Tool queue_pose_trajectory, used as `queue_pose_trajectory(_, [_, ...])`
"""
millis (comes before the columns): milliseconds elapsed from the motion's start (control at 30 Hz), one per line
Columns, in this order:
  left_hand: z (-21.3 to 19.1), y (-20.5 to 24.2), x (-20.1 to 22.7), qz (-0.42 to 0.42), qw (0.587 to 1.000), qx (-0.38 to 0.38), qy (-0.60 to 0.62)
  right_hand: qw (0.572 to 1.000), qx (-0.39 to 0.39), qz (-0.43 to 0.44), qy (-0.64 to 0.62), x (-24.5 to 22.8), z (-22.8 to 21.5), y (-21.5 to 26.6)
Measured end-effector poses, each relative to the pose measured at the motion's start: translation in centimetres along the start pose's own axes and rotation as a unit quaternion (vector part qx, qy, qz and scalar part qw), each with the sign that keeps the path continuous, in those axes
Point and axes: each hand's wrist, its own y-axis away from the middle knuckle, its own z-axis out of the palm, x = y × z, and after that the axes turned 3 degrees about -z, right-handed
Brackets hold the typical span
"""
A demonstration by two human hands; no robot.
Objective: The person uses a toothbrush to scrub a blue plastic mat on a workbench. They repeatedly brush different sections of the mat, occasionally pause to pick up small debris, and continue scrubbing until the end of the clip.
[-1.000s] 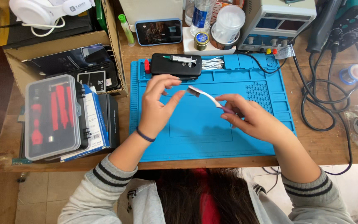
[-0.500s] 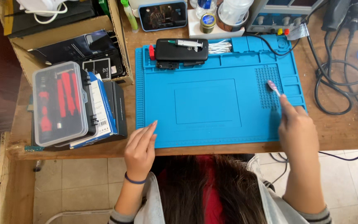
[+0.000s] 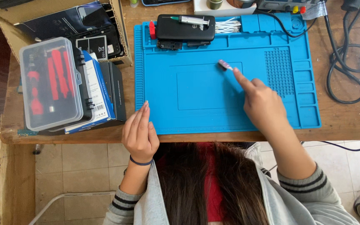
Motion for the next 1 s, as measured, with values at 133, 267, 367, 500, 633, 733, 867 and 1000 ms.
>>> queue_pose_trajectory(133, [0.2, 0.1, -0.1, -0.01, 1.0, -0.001, -0.003, 0.998, -0.063, -0.03, 0.008, -3.2, 0.4, 1.3])
queue_pose_trajectory(267, [0.2, 0.6, -0.6, -0.001, 1.0, 0.012, -0.019, 0.931, -0.233, -0.176, -0.219, -7.7, -1.9, 1.8])
queue_pose_trajectory(367, [0.2, 0.9, -0.8, 0.005, 0.999, 0.018, -0.029, 0.96, -0.162, -0.165, -0.16, -5.4, -1.5, -0.3])
queue_pose_trajectory(500, [0.3, 0.8, -0.8, 0.004, 0.999, 0.01, -0.032, 0.988, -0.017, -0.122, 0.09, -0.9, 1.7, -1.9])
queue_pose_trajectory(633, [0.3, 1.0, -0.8, -0.003, 1.0, 0.009, -0.011, 0.956, -0.199, -0.197, -0.083, -5.6, -1.6, -0.4])
queue_pose_trajectory(733, [0.5, 1.8, -1.3, 0.014, 0.999, 0.028, -0.008, 0.886, -0.282, -0.26, -0.259, -5.1, -1.7, -1.3])
queue_pose_trajectory(867, [0.5, 2.2, -1.4, 0.022, 0.999, 0.036, -0.022, 0.964, -0.128, -0.223, -0.072, -1.5, -1.4, -5.2])
queue_pose_trajectory(1000, [0.7, 1.8, -1.3, 0.051, 0.996, 0.067, -0.042, 0.961, -0.123, -0.25, -0.004, -1.3, 0.1, -5.4])
